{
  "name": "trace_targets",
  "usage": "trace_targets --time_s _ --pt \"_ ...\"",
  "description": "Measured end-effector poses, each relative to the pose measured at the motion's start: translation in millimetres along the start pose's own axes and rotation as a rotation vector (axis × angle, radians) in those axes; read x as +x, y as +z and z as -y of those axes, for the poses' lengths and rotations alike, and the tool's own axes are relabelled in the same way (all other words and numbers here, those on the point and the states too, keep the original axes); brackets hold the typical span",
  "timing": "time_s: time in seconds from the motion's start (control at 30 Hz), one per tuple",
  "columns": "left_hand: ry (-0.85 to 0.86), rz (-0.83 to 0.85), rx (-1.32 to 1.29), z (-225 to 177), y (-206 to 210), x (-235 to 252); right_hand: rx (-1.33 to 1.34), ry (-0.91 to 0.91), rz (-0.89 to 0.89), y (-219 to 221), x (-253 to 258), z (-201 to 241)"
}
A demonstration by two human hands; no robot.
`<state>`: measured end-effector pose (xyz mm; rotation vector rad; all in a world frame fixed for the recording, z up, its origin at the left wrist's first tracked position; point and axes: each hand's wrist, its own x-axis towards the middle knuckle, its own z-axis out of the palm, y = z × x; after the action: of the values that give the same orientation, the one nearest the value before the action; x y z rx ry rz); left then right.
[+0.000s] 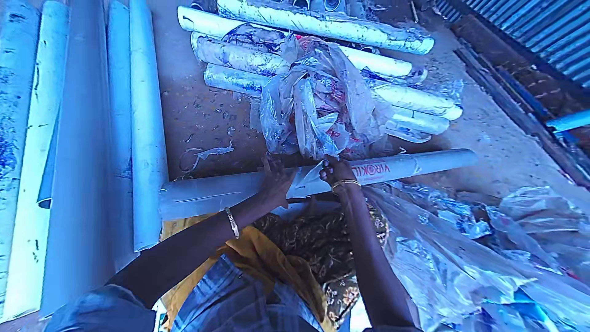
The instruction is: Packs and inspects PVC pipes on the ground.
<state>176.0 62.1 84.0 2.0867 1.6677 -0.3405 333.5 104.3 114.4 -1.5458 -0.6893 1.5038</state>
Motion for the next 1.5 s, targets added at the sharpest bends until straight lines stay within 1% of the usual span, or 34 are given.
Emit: trace_targets --time_s 0.07,0.1,0.17,0.23,0.33,0.4,0.47,0.57,0.63,0.67,0.7,0.77,0.83,0.87,0.9,0.93,1.0,1.07,1.13,1.23,1.3,1.37,1.5 --pt "-0.052 -0.035 -0.01 -1 14 11 0.005 -0.005 -0.018 -5 -1 0" --pt "-0.059 -0.019 -0.034 4 9 17 -0.011 -0.01 -0.022 -11 -3 1" --pt "-0.036 0.056 -0.096 16 1 25 -0.114 -0.004 -0.022 -33 -14 -9" --pt "-0.015 0.076 -0.117 25 -5 32 -0.206 -0.022 0.018 -50 -21 -14" --pt "-0.016 0.058 -0.122 26 -1 34 -0.239 -0.054 0.052 -61 -28 -12" --pt "0.015 0.048 -0.165 35 3 39 -0.308 -0.066 0.076 -70 -39 -8" --pt "0.049 0.071 -0.237 44 -1 49 -0.41 -0.118 0.118 -83 -51 -3" --pt "0.07 0.129 -0.269 49 -6 54 -0.563 -0.187 0.149 -99 -59 -3" --pt "0.071 0.169 -0.291 50 -11 55 -0.581 -0.188 0.153 -100 -56 1" --pt "0.075 0.175 -0.31 52 -13 57 -0.528 -0.178 0.128 -97 -49 4" --pt "0.082 0.174 -0.329 56 -15 60 -0.411 -0.163 0.08 -90 -39 9" --pt "0.123 0.159 -0.435 63 -13 66 -0.089 -0.17 -0.015 -75 -13 18" --pt "0.187 0.117 -0.552 73 -11 79 0.133 -0.268 0.016 -74 8 32" --pt "0.21 0.097 -0.606 79 -7 86 0.139 -0.336 0.049 -73 11 37" --pt "0.225 0.085 -0.64 84 -4 92 0.071 -0.411 0.057 -68 7 34" --pt "0.231 0.082 -0.651 87 -5 95 -0.064 -0.48 0.069 -60 1 23" --pt "0.23 0.099 -0.641 86 -6 94 -0.417 -0.617 0.111 -44 -5 -20" --pt "0.234 0.093 -0.597 81 -7 90 -0.65 -0.683 0.091 -24 -4 -66" --pt "0.232 0.081 -0.549 78 -10 84 -0.738 -0.803 0.002 1 1 -98" --pt "0.268 0.037 -0.459 77 -9 80 -0.823 -0.961 -0.158 28 15 -118" --pt "0.266 0.027 -0.397 74 -9 76 -0.854 -0.979 -0.206 36 15 -121" --pt "0.233 0.055 -0.367 71 -11 74 -0.872 -0.989 -0.219 38 15 -122" --pt "0.224 0.085 -0.364 68 -14 73 -0.942 -0.931 -0.275 40 5 -118"
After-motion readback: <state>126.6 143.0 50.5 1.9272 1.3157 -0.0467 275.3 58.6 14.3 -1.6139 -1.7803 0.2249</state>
